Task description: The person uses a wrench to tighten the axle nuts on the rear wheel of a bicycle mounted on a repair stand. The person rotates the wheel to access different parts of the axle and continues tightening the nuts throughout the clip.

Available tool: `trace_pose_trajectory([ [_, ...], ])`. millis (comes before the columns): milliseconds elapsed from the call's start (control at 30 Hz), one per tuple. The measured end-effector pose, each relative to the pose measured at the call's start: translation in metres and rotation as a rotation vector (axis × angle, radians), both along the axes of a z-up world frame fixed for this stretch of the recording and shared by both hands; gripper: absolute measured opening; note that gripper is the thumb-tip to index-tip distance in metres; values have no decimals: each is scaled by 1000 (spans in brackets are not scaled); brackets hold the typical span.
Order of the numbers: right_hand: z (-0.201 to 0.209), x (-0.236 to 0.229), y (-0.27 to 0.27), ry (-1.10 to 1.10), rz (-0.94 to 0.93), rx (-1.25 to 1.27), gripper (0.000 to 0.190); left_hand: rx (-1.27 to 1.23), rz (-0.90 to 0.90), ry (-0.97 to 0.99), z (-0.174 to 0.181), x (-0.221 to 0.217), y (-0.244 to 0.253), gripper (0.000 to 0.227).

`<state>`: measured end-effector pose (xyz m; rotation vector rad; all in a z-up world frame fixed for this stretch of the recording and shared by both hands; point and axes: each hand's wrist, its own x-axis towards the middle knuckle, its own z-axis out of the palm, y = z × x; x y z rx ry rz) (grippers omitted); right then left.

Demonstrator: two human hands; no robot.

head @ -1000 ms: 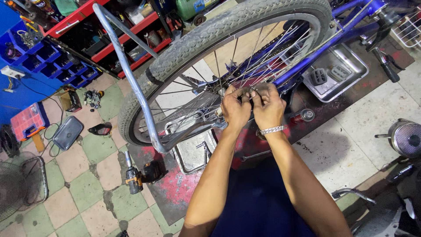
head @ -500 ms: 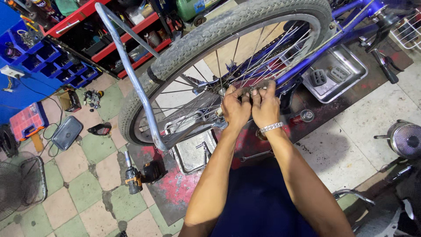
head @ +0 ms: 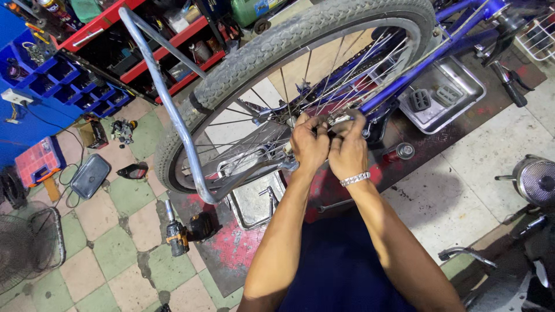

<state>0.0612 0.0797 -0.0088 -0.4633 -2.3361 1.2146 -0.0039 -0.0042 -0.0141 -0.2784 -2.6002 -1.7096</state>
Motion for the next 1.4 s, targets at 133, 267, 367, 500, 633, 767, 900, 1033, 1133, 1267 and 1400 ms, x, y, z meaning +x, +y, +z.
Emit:
trace_pose_trajectory([
  [133,2,0,3,14,82,85,74,23,-16,15,1,3,-3,16],
  [267,6,-2,8,-52,116,39,67,2,2,-2,4,-2,-4,17],
  [367,6,-5,7,45,60,10,60,13,-1,-21,5,1,0,17],
  [500,1,-12,6,87,11,-73,57,-2,-13,-11,5,1,-2,17],
  [633,-4,-16,7,35,-36,-64,54,4,-18,2,5,0,-2,17],
  [767,-1,-14,2,59,-32,-94,61,4,-13,-10,6,0,-2,17],
  [900,-2,-17,0,144,-32,-102,63,-22,-17,-30,9,1,-2,16],
  [1033,-6,-18,2,40,-68,-140,62,-6,-12,-31,8,2,-2,17],
  [1133,-3,-16,-1,31,-91,-84,64,12,0,-8,6,1,-2,17],
  [1267,-6,-17,-5,91,-90,-180,65,20,2,-25,6,1,-2,18],
  [1400,-16,-26,0,126,-65,-353,60,-32,4,-43,4,1,-1,17],
])
